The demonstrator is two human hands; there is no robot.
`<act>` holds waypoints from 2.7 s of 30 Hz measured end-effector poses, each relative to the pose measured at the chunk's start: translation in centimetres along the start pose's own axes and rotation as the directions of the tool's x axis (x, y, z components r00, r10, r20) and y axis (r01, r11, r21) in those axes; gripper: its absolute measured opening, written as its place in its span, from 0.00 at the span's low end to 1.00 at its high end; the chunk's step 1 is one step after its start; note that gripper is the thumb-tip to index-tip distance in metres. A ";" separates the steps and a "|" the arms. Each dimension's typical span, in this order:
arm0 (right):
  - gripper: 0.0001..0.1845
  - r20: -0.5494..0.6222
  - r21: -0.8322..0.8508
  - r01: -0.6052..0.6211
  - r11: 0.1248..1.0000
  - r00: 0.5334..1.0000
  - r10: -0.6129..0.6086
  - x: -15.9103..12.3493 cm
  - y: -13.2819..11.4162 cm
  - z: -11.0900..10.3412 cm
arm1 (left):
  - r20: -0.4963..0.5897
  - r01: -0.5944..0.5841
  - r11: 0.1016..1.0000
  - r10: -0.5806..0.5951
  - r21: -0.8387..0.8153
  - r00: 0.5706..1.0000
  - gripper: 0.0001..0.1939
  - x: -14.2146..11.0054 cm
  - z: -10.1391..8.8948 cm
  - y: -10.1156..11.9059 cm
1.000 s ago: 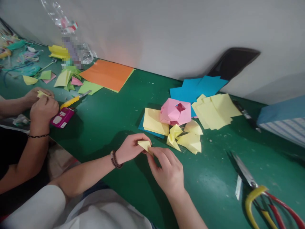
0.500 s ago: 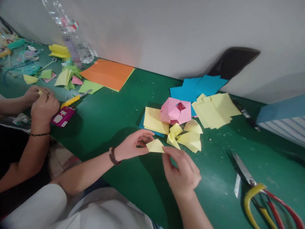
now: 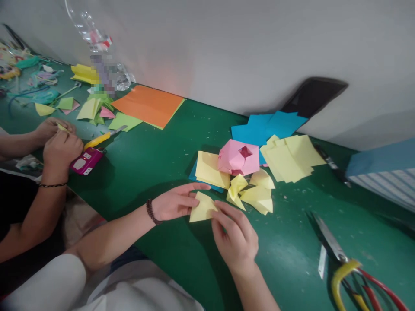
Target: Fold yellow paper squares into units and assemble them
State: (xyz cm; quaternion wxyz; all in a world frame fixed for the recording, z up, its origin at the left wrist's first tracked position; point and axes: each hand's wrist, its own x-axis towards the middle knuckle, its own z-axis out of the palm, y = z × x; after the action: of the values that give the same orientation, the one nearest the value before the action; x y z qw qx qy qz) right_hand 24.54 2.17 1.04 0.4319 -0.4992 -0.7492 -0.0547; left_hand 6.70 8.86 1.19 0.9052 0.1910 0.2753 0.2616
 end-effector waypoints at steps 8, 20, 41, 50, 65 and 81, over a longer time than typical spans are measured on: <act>0.13 0.249 0.581 -0.617 0.531 0.756 0.606 -0.4 -0.2 0.2 | 0.021 -0.060 0.998 0.060 0.010 0.998 0.29 -0.1 0.0 0.2; 0.14 0.516 0.580 -0.810 0.090 0.451 0.728 -0.2 0.0 0.8 | 0.090 -0.103 0.994 0.099 0.045 0.991 0.34 0.5 -0.8 -0.7; 0.15 0.565 0.676 -0.728 -0.115 0.412 0.715 0.6 0.4 0.8 | 0.017 -0.052 0.991 0.055 -0.125 0.998 0.23 0.5 -0.6 0.0; 0.12 0.461 0.643 -0.745 0.177 0.561 0.688 -0.4 1.0 0.9 | -0.065 -0.065 0.991 0.058 -0.117 0.996 0.24 0.7 -0.7 -0.1; 0.11 0.405 0.271 -0.255 0.928 0.905 0.130 1.8 1.7 -2.6 | -0.113 0.014 0.999 -0.009 0.041 0.994 0.22 0.7 -0.1 -0.5; 0.17 -0.003 -0.027 -0.707 0.707 0.707 0.707 0.8 8.0 -5.0 | 0.027 -0.318 0.623 0.430 0.715 0.903 0.15 0.6 0.6 -1.5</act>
State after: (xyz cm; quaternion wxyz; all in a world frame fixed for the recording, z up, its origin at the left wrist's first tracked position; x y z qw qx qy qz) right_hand 33.72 4.11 1.88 0.4107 -0.7535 -0.5021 0.1069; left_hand 8.05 7.85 0.67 0.6652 0.5544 0.3736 0.3324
